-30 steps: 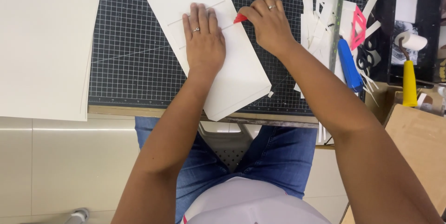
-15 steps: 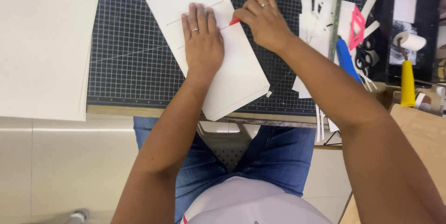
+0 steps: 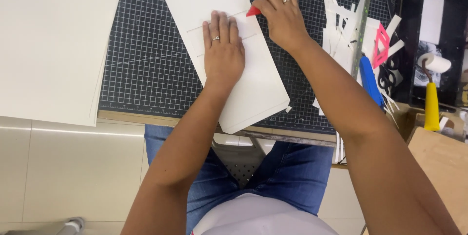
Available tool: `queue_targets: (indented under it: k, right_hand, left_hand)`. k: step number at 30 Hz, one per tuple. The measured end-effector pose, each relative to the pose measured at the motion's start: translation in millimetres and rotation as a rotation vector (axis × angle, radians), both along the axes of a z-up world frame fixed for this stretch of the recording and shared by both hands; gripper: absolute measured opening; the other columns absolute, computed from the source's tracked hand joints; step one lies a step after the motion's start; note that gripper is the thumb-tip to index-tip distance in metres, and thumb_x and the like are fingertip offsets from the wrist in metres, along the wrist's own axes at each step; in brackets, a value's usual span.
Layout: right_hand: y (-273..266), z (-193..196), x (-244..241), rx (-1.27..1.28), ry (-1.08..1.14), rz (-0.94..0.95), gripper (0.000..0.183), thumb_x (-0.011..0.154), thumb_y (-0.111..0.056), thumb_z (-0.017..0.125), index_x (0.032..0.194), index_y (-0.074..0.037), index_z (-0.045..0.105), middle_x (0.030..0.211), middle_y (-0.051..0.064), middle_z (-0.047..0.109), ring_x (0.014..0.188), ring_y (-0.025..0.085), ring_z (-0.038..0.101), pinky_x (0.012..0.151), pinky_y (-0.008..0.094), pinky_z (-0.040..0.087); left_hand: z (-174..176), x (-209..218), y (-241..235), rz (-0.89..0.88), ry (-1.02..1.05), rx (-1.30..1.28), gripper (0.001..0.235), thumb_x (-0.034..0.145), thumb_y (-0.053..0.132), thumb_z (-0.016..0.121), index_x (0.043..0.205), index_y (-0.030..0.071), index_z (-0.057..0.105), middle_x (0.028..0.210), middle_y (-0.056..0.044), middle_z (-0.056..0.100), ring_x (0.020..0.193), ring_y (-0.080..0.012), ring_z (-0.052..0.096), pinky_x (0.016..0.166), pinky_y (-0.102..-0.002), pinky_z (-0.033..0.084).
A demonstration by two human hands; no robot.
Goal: Assembling and folding white cardstock components using a manual scraper and a roller on a cutting mat.
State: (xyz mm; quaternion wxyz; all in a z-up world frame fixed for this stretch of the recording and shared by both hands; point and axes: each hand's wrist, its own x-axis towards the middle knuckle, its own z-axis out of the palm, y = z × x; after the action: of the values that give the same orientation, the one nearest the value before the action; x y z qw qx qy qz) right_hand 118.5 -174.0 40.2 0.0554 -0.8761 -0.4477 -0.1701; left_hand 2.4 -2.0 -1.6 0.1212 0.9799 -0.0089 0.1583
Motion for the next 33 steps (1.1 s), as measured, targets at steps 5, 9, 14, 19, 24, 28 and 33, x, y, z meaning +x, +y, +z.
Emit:
queue_targets:
  k: [5,9,14,19,24,28,33]
  right_hand:
    - [6,0,23,-0.032,0.029,0.068,0.044,0.089,0.016,0.06,0.121,-0.015,0.064,0.107,0.006,0.056,0.1,0.031,0.052,0.092,0.044,0.042]
    - [0,2,34,-0.095,0.079,0.132,0.03,0.102,0.006,0.058,0.128,-0.008,0.062,0.115,0.01,0.06,0.102,0.033,0.053,0.088,0.045,0.042]
    - [9,10,29,-0.086,0.158,0.079,0.045,0.091,0.015,0.055,0.125,-0.013,0.062,0.113,0.008,0.056,0.104,0.032,0.049,0.093,0.046,0.038]
    - [9,12,24,-0.072,0.331,0.058,0.028,0.103,0.007,0.053,0.126,-0.009,0.057,0.118,0.011,0.058,0.109,0.034,0.049,0.098,0.048,0.038]
    - [21,-1,33,0.021,0.032,0.062,0.038,0.097,0.012,0.058,0.127,-0.009,0.064,0.108,0.008,0.057,0.1,0.03,0.05,0.089,0.042,0.039]
    - [36,12,37,0.007,0.075,0.034,0.035,0.097,0.011,0.056,0.126,-0.008,0.062,0.113,0.009,0.058,0.111,0.033,0.051,0.089,0.046,0.04]
    - [-6,38,-21,0.155,0.384,-0.031,0.031,0.109,-0.005,0.044,0.139,-0.003,0.053,0.127,0.021,0.058,0.112,0.039,0.051,0.092,0.049,0.037]
  left_hand:
    - [-1,2,1,0.001,0.065,-0.001,0.055,0.11,0.027,0.035,0.156,-0.002,0.039,0.163,-0.027,0.033,0.154,-0.0426,0.02,0.129,-0.056,0.009]
    - [-1,0,0,-0.014,0.041,-0.012,0.055,0.109,0.027,0.037,0.155,-0.004,0.04,0.162,-0.026,0.034,0.153,-0.0431,0.021,0.128,-0.057,0.012]
    - [1,2,1,-0.007,0.022,-0.023,0.053,0.109,0.026,0.037,0.154,-0.004,0.041,0.161,-0.027,0.034,0.153,-0.0432,0.021,0.128,-0.058,0.012]
    - [2,0,0,-0.019,0.018,-0.04,0.053,0.109,0.024,0.039,0.153,-0.004,0.042,0.161,-0.029,0.034,0.153,-0.0442,0.022,0.128,-0.058,0.012]
    - [3,3,0,-0.026,0.126,0.006,0.059,0.109,0.029,0.035,0.157,-0.004,0.035,0.165,-0.026,0.029,0.154,-0.0435,0.015,0.128,-0.057,0.008]
    - [2,1,3,-0.027,0.113,-0.033,0.057,0.109,0.028,0.031,0.157,-0.004,0.036,0.164,-0.026,0.03,0.155,-0.0423,0.015,0.128,-0.057,0.007]
    - [7,-2,3,-0.035,-0.011,-0.106,0.05,0.107,0.022,0.039,0.15,-0.003,0.047,0.158,-0.028,0.04,0.151,-0.0436,0.026,0.127,-0.057,0.015]
